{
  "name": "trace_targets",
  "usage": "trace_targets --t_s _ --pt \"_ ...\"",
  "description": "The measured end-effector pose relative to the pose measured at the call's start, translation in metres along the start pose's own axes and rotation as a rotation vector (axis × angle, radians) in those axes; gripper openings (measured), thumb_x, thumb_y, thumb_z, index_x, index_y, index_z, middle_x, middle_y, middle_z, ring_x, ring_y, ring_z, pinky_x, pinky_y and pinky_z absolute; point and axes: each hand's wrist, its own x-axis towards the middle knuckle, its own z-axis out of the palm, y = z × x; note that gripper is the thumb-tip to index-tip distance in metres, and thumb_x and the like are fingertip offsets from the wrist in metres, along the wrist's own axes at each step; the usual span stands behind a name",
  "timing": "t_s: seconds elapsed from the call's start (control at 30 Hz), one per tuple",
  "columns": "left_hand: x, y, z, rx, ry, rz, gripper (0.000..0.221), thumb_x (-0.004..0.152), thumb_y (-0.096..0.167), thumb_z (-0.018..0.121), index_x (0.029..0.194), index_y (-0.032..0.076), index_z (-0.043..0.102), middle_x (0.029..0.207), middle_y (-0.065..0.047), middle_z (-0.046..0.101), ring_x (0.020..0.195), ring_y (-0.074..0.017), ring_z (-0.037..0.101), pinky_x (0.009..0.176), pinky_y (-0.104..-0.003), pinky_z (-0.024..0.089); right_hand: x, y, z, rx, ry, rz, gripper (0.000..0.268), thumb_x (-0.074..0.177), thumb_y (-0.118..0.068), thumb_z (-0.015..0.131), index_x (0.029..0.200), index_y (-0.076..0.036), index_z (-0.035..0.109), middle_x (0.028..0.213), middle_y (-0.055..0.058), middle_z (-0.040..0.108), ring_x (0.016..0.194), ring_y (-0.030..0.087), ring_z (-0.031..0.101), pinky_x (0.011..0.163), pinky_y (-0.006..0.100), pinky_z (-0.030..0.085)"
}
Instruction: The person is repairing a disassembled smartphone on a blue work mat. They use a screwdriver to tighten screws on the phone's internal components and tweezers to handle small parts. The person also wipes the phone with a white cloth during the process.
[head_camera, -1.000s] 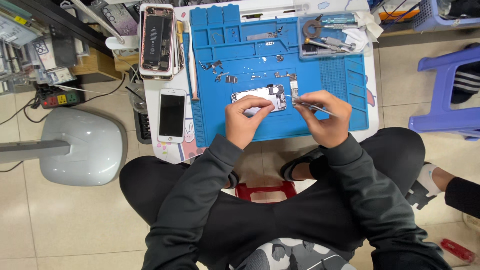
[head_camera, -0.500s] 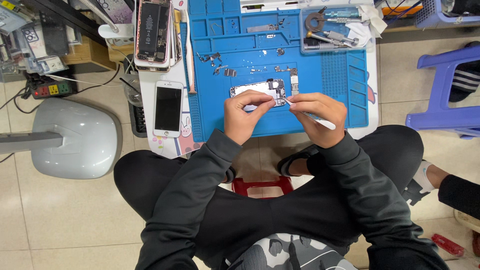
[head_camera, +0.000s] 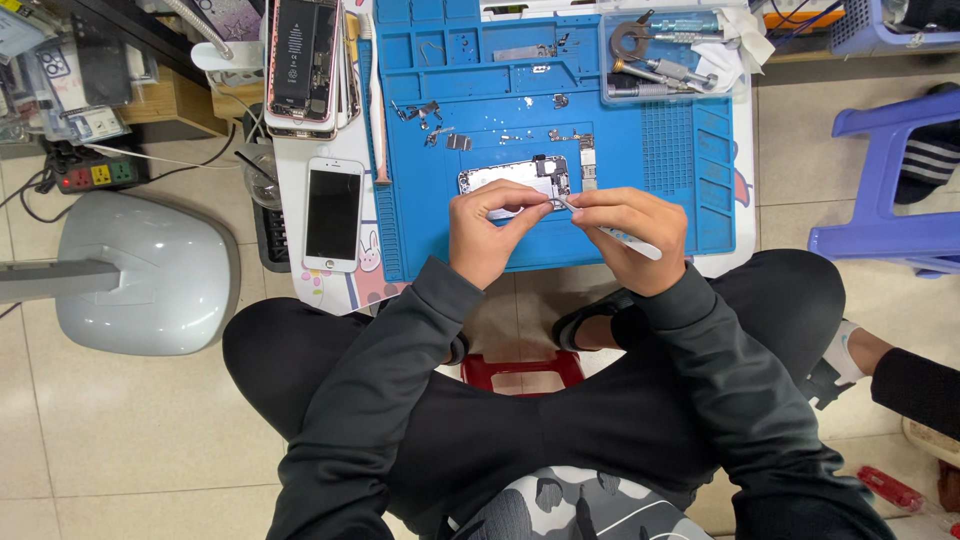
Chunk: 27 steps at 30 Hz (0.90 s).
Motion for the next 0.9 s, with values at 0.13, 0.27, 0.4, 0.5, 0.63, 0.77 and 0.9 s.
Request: trace_targets --t_s 0.13,0.27,0.4,0.5,0.63,0.77,0.9 --pt "-0.001 -0.001 0.001 0.005 0.011 -0.009 0.01 0.092 0.008 0.084 0.1 0.015 0.083 0.091 -0.006 0.081 0.087 -0.0179 0.077 0.08 -0.032 0.059 0.0 -0.001 0.0 0.011 0.0 0.001 0.02 0.094 0.008 0.08 0.098 -0.012 0.081 0.099 0.01 0.081 0.083 0.034 0.077 0.067 0.042 0.061" --pt "-0.001 -0.002 0.001 -0.005 0.004 -0.036 0.01 0.093 0.008 0.083 0.101 0.014 0.084 0.093 -0.007 0.081 0.087 -0.019 0.077 0.081 -0.033 0.059 0.001 0.0 0.0 0.013 -0.009 -0.005 0.02 0.094 0.008 0.081 0.098 -0.012 0.081 0.099 0.01 0.082 0.082 0.033 0.077 0.066 0.04 0.06" --pt "-0.001 -0.002 0.001 -0.01 -0.009 -0.059 0.01 0.093 0.008 0.083 0.103 0.013 0.084 0.094 -0.009 0.081 0.087 -0.0221 0.077 0.083 -0.035 0.059 -0.001 0.0 0.0 0.049 0.002 0.014 0.019 0.095 0.007 0.08 0.098 -0.011 0.082 0.098 0.011 0.082 0.078 0.033 0.076 0.062 0.039 0.059" --pt "-0.001 -0.004 0.002 -0.002 -0.003 -0.061 0.011 0.092 0.008 0.084 0.103 0.013 0.084 0.094 -0.009 0.081 0.087 -0.022 0.077 0.082 -0.035 0.059 0.003 -0.004 -0.001 0.007 -0.008 0.014 0.018 0.094 0.007 0.08 0.097 -0.011 0.081 0.094 0.011 0.081 0.074 0.032 0.075 0.06 0.038 0.059" --pt "-0.001 -0.005 0.002 0.019 -0.01 -0.046 0.01 0.093 0.009 0.083 0.101 0.015 0.083 0.093 -0.006 0.081 0.088 -0.0193 0.077 0.081 -0.033 0.059 0.002 0.002 0.0 0.052 0.012 0.025 0.014 0.096 0.005 0.08 0.098 -0.009 0.081 0.094 0.012 0.081 0.075 0.033 0.076 0.058 0.039 0.058" --pt "-0.003 -0.011 0.004 0.039 -0.025 -0.041 0.011 0.092 0.009 0.083 0.103 0.014 0.083 0.094 -0.007 0.081 0.087 -0.0214 0.077 0.081 -0.036 0.06 -0.005 0.009 -0.001 0.062 0.003 0.09 0.012 0.096 0.004 0.081 0.1 -0.008 0.082 0.091 0.012 0.081 0.074 0.029 0.075 0.058 0.036 0.059" --pt "0.001 -0.01 0.001 0.201 -0.005 0.076 0.011 0.096 0.015 0.082 0.107 0.016 0.081 0.1 -0.003 0.079 0.094 -0.0224 0.075 0.081 -0.036 0.06 -0.008 0.019 -0.003 0.092 -0.004 0.176 0.011 0.096 0.005 0.081 0.101 -0.005 0.081 0.089 0.013 0.08 0.076 0.03 0.075 0.06 0.037 0.06"
